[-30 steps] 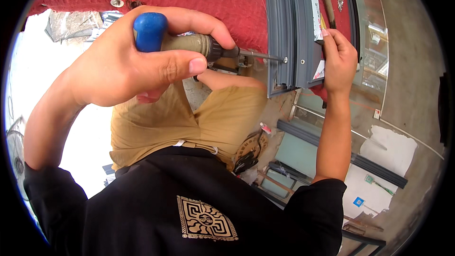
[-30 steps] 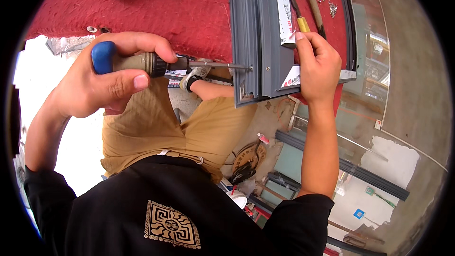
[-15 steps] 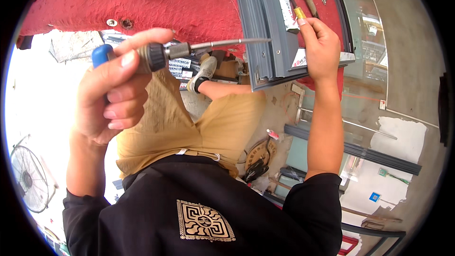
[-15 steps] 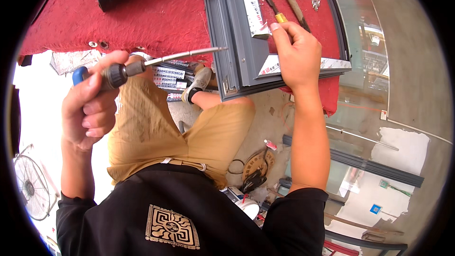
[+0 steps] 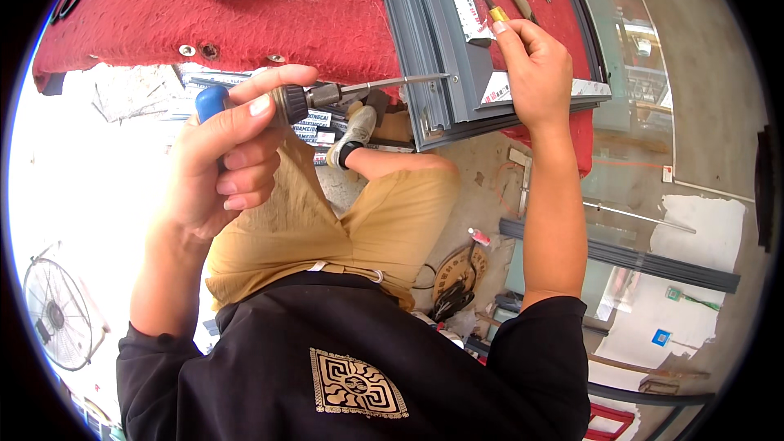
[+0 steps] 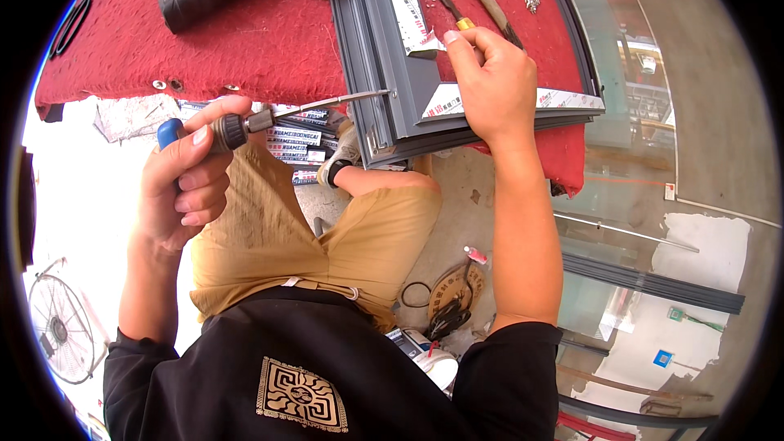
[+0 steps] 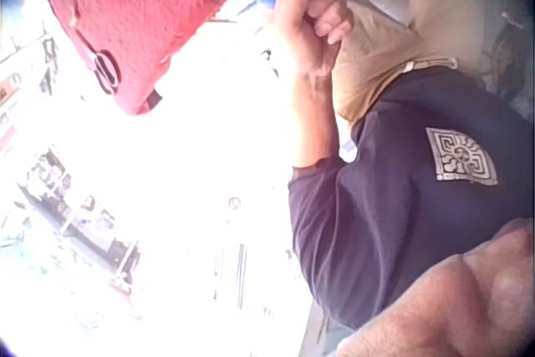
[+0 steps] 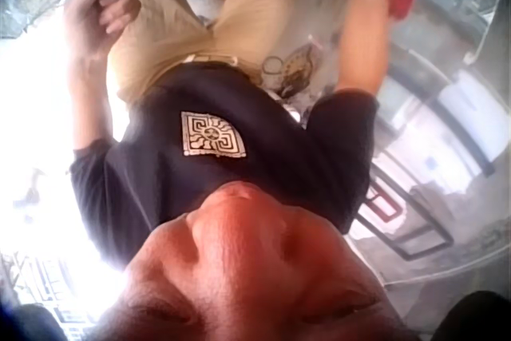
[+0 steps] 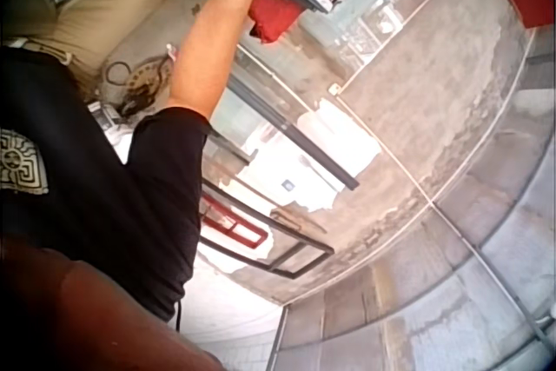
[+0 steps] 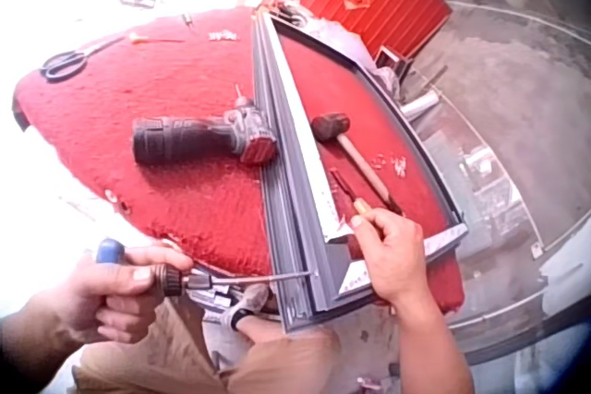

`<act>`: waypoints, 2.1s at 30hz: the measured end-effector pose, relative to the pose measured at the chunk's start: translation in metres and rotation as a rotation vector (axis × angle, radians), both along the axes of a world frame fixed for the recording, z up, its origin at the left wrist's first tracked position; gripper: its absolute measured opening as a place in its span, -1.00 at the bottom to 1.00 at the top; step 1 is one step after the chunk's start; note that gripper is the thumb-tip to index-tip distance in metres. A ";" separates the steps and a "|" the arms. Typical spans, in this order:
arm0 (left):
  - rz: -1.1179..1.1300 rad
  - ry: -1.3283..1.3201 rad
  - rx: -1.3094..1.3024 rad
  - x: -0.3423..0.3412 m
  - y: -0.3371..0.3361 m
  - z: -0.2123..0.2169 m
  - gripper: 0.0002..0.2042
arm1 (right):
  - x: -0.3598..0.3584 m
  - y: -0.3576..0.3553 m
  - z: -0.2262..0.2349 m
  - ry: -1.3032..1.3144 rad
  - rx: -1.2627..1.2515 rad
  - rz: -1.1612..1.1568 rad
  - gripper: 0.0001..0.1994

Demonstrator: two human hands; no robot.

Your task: The person assembles a metal window frame on a red workbench. They use a power drill to drive screws into the frame corners, a rubber mallet to tap the joints into alignment, and a manual screwdriver for final adjustments. The person also uses a utility knife to trim protective film from the frame edges.

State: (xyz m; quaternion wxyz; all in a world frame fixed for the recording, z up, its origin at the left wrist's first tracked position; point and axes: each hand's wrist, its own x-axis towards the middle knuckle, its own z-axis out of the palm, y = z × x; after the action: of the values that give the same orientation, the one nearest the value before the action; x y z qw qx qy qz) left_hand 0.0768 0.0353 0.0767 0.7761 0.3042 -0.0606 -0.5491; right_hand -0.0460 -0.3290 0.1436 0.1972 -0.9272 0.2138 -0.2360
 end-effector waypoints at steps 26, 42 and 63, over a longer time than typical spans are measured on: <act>-0.076 0.361 -0.071 0.011 -0.002 -0.023 -0.51 | 0.000 0.003 0.000 -0.012 0.011 -0.001 -0.69; -0.175 -0.008 0.045 0.058 -0.013 0.010 -0.52 | 0.000 0.006 0.002 0.002 0.035 -0.035 -0.68; -0.190 -1.495 -0.179 0.084 -0.015 0.015 -0.62 | 0.002 0.004 0.002 0.007 0.010 -0.014 -0.68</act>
State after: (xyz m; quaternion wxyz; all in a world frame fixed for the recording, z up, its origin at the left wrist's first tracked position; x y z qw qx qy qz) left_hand 0.1607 0.0205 0.0915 0.4994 0.5249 -0.6408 -0.2540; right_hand -0.0436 -0.3255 0.1454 0.1996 -0.9254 0.2221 -0.2332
